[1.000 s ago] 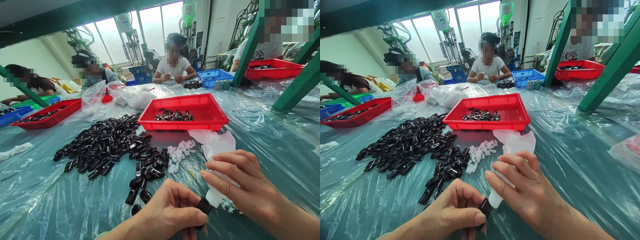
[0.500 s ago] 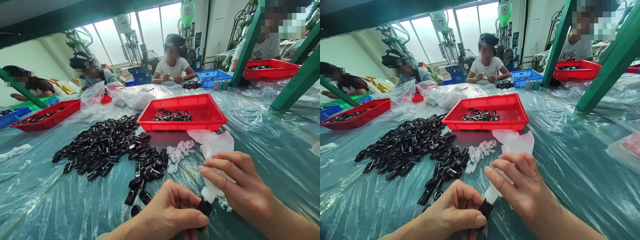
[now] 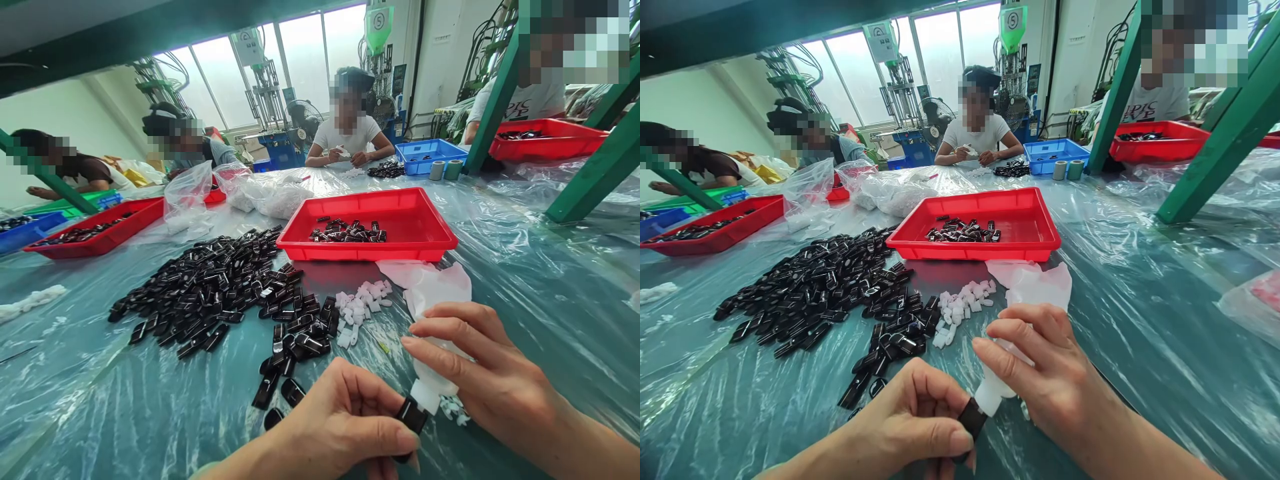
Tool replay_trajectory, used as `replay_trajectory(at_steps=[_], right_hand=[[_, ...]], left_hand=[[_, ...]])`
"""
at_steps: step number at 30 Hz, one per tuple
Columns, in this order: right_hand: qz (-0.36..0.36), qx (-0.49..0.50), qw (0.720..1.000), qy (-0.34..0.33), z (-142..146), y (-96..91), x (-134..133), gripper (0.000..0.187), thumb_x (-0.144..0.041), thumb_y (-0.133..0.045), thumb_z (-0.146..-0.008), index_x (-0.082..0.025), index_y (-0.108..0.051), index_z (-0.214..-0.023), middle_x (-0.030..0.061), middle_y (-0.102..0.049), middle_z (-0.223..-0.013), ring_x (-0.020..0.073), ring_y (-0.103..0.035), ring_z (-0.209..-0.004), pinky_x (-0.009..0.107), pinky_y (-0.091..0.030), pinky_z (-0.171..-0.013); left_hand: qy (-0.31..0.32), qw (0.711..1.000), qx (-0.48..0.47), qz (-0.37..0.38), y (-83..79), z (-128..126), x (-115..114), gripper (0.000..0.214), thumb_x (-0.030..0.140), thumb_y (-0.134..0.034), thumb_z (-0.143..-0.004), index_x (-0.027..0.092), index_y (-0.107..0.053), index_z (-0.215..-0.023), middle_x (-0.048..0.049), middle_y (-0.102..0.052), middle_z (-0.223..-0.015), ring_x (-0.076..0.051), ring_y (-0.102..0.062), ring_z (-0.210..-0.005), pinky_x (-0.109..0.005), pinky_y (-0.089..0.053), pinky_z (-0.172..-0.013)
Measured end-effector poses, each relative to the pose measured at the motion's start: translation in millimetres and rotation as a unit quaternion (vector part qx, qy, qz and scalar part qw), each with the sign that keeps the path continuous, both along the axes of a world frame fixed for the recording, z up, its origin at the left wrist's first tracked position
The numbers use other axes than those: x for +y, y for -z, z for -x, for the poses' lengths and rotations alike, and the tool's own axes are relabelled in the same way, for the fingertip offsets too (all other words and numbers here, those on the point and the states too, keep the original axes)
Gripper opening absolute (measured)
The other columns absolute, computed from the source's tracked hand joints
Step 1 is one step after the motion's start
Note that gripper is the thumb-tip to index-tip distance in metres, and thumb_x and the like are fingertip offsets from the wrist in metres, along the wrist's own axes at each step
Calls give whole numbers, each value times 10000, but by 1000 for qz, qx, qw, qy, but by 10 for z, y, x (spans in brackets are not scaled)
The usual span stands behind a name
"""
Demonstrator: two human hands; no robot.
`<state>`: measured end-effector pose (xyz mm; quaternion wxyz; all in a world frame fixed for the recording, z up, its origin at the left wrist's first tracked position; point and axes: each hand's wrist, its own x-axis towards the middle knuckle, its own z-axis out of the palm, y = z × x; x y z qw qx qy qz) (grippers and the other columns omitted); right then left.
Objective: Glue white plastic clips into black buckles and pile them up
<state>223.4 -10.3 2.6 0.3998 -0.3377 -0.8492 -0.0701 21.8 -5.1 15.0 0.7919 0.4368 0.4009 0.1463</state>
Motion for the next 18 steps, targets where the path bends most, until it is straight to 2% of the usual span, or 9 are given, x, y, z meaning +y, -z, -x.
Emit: replay_trajectory(at_steps=[11,18], right_hand=[[22,-13,1000,1,-37,0,-39,291,-78,-358,-921,-188,-578,-1075,75,-611,-1022,240,-471,-1057,404,-382,-856],[19,-12,1000,7,-33,0,-29,299,-64,-355,-918,-183,-571,-1087,81,-614,-1015,239,-474,-1042,422,-383,-845]], left_hand=[[7,999,-41,-10,24,24,16,242,304,-738,-642,70,-686,-673,-65,-621,-611,-64,-509,-359,-140,-365,-328],[10,999,-48,-15,55,45,11,229,293,-731,-671,71,-701,-716,-59,-626,-621,-57,-532,-390,-129,-429,-389]])
